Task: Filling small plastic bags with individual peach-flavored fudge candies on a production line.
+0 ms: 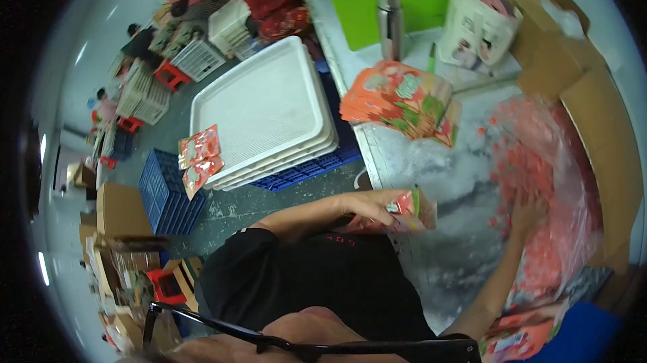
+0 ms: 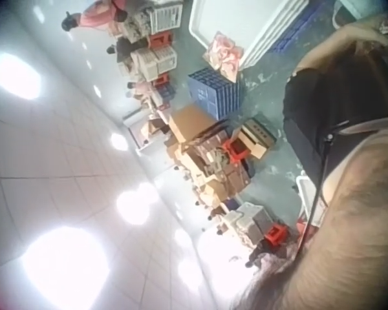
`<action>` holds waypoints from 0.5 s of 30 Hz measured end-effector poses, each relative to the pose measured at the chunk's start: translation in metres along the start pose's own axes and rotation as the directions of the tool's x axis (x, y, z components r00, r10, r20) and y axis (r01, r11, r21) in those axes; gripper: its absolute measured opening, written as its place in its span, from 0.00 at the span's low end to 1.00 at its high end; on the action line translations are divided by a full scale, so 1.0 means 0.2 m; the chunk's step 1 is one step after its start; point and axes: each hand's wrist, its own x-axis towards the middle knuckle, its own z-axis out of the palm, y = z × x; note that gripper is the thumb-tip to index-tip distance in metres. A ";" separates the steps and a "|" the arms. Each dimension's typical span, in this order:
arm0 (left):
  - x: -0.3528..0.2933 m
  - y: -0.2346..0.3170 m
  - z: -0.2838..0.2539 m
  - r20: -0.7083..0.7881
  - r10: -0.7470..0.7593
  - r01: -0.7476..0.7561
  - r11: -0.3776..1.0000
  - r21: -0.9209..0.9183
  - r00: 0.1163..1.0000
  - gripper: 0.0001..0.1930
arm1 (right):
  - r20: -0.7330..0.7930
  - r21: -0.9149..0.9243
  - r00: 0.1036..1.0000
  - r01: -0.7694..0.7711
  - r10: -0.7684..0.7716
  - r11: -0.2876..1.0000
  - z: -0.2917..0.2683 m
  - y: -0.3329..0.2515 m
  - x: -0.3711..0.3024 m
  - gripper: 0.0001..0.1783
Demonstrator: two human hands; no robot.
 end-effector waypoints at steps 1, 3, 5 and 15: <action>0.01 -0.11 -0.07 0.010 0.009 -0.010 0.992 0.125 1.000 0.28 | -0.029 0.128 0.998 0.061 -0.058 0.990 0.02 -0.02 -0.04 0.31; 0.02 -0.06 -0.07 0.062 0.143 -0.151 0.977 0.153 0.988 0.28 | -0.061 0.211 0.994 0.106 -0.095 0.972 -0.01 -0.14 -0.07 0.32; -0.10 -0.07 -0.12 -0.044 0.096 -0.090 0.987 0.132 0.994 0.28 | -0.159 0.195 0.978 0.163 -0.133 0.967 -0.30 -0.38 -0.14 0.36; -0.18 0.00 -0.07 -0.211 -0.160 0.196 0.967 0.160 0.964 0.39 | 0.043 0.472 0.981 0.148 -0.190 0.869 -0.51 -0.72 -0.68 0.30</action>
